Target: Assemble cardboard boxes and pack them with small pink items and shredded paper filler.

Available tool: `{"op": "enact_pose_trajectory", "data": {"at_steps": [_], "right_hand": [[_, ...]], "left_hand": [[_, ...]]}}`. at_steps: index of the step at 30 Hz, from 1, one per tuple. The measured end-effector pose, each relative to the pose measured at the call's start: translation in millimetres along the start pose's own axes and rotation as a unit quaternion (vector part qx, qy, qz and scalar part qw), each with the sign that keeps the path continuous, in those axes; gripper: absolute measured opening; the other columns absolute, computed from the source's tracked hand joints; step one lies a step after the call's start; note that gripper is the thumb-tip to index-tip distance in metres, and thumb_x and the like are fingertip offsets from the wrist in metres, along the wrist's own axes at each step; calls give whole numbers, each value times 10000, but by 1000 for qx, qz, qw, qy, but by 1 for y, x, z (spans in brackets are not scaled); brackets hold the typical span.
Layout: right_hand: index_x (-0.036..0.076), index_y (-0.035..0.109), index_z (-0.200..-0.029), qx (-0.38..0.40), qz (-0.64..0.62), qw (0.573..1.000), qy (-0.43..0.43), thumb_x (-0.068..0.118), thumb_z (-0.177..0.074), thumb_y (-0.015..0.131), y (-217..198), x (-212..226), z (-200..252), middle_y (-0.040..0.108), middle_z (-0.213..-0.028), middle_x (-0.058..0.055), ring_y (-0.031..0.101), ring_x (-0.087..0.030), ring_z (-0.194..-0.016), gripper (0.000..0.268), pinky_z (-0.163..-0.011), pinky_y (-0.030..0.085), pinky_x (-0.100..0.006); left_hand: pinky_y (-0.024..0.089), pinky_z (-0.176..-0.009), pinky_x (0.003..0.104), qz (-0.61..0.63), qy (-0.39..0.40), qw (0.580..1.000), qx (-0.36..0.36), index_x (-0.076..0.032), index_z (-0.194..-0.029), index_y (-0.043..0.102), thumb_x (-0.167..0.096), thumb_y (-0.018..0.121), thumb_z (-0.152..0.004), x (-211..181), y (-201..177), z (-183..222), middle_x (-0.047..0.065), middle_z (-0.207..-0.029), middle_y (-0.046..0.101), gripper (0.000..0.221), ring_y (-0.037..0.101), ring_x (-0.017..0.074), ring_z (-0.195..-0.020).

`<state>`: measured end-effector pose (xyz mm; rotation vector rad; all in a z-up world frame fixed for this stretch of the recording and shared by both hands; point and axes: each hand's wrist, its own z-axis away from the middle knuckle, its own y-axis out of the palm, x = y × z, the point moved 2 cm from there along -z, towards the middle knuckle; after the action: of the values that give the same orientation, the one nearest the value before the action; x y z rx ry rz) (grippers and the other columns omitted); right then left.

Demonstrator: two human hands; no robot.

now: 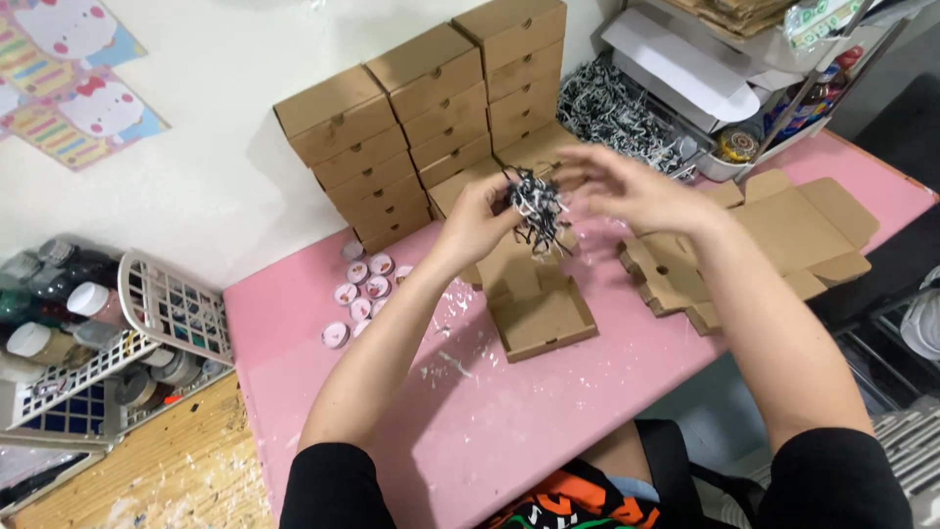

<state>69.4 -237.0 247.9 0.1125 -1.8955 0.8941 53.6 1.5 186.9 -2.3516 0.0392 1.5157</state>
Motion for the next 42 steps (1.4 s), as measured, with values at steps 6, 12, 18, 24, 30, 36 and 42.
{"op": "enact_pose_trajectory", "data": {"at_steps": [6,12,18,24,30,36,42], "right_hand": [[-5,731,-1043,42,-77,994,57,3,-895,744,52,-58,25,762,-917,-100,698,-111,-800,149,-723,579,-266],[60,756,-1031,127,196,965,122,52,-815,764,72,-38,39,781,-956,-103,757,-218,-815,217,-769,597,-343],[38,732,-1128,136,235,958,-88,86,-666,836,106,-30,43,726,-1075,-162,678,-359,-985,477,-849,534,-438],[129,748,-1110,240,235,941,32,115,-828,745,134,-51,43,749,-1045,-90,699,-277,-997,283,-905,574,-404],[44,727,-1032,122,294,946,-57,50,-793,712,115,-26,46,681,-1072,-119,646,-350,-1036,239,-880,525,-458],[113,791,-967,200,336,917,-77,11,-763,674,128,-30,58,685,-1099,-70,598,-299,-1136,256,-963,471,-442],[88,734,-1034,9,225,968,-112,93,-883,683,72,-64,40,715,-1036,-109,674,-330,-1014,159,-950,532,-443]], "left_hand": [[575,-931,347,-49,23,998,14,-29,-1215,620,-4,721,-881,-1,13,57,91,-1140,750,350,718,178,-1096],[504,-957,449,-279,-81,946,144,-208,-1281,677,-202,806,-853,-4,18,92,62,-1173,757,447,706,246,-1085],[391,-1015,503,-388,-19,915,108,-218,-1259,667,-289,756,-829,-10,11,104,7,-1228,731,445,651,206,-1182],[413,-996,494,-459,-54,878,124,-158,-1254,663,-347,674,-940,-13,24,123,71,-1194,678,367,620,268,-1166],[372,-1066,499,-419,47,899,114,-131,-1132,720,-365,652,-942,-8,27,141,74,-1134,683,309,618,268,-1153],[340,-1116,522,-448,31,884,133,-140,-1099,730,-330,649,-947,-5,25,147,38,-1102,686,256,608,236,-1176],[347,-1109,510,-452,83,879,127,-143,-1085,727,-301,676,-903,-3,24,151,26,-1128,677,247,587,237,-1196]]}}
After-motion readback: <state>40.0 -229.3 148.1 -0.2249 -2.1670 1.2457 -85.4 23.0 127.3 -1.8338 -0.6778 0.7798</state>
